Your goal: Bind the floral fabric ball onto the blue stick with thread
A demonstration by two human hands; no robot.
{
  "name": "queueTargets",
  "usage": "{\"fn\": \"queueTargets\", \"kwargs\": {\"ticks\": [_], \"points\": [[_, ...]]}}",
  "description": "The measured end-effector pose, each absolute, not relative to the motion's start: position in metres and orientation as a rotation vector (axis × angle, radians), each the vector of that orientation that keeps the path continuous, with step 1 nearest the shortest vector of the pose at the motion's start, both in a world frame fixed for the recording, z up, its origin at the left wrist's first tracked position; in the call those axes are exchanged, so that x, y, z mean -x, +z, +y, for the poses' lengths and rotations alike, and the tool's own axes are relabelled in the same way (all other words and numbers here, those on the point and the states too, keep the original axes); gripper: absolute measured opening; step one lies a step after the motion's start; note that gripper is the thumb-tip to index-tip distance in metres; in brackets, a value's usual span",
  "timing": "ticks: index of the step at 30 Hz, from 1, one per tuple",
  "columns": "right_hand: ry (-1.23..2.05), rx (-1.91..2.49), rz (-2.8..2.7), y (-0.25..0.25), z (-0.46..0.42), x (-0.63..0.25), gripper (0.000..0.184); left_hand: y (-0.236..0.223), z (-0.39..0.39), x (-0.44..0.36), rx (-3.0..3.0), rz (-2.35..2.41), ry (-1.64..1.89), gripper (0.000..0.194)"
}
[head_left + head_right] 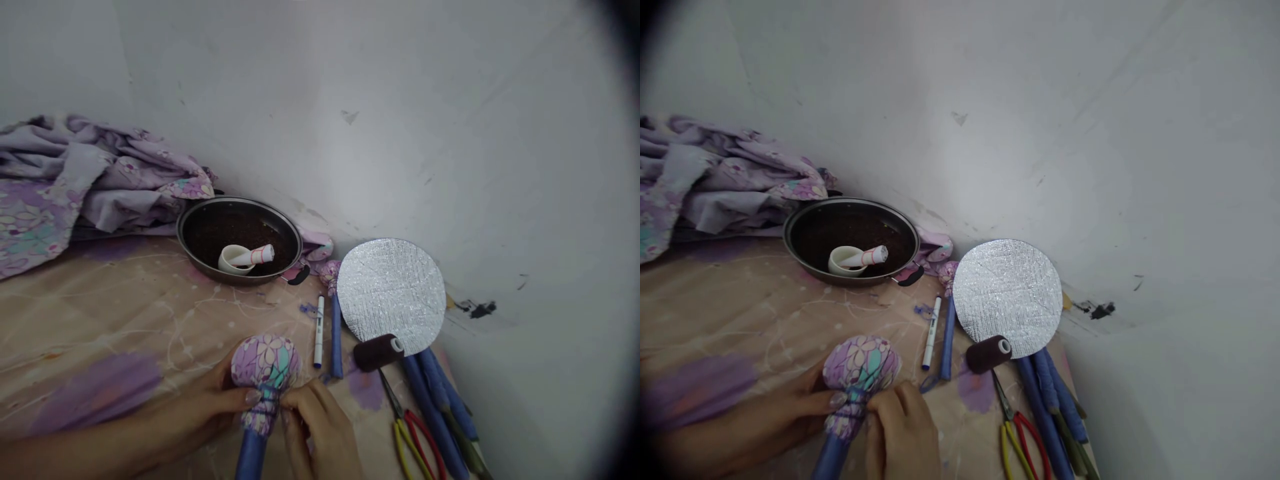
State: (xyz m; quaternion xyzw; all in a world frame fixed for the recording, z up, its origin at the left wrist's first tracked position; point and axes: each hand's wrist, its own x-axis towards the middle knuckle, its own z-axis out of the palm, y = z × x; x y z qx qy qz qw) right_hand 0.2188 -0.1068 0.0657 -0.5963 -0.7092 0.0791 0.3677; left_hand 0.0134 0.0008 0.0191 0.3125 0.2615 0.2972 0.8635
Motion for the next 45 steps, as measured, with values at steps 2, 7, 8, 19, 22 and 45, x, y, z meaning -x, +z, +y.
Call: {"fn": "queueTargets", "kwargs": {"ticks": [2,7,8,19,22,45], "points": [[0.170,1.557,-1.846,0.063,-0.107,-0.220,0.037,0.014,0.000,-0.015,-0.648,0.540,0.646,0.088],[0.103,1.596,-1.915,0.062,-0.105,-0.224,0.036,0.012,0.000,-0.014,-0.645,0.475,0.660,0.085],[0.097,1.598,-1.930,0.063,-0.105,-0.224,0.036,0.012,0.000,-0.014,-0.650,0.456,0.653,0.084],[0.098,1.601,-1.963,0.065,-0.105,-0.223,0.038,0.012,0.002,-0.009,-0.604,0.480,0.645,0.083],[0.135,1.581,-1.954,0.063,-0.105,-0.224,0.037,0.009,0.002,-0.010,-0.594,0.487,0.644,0.082],[0.127,1.566,-1.816,0.056,-0.107,-0.210,0.033,-0.035,-0.003,-0.020,-0.631,0.471,0.707,0.106]]}}
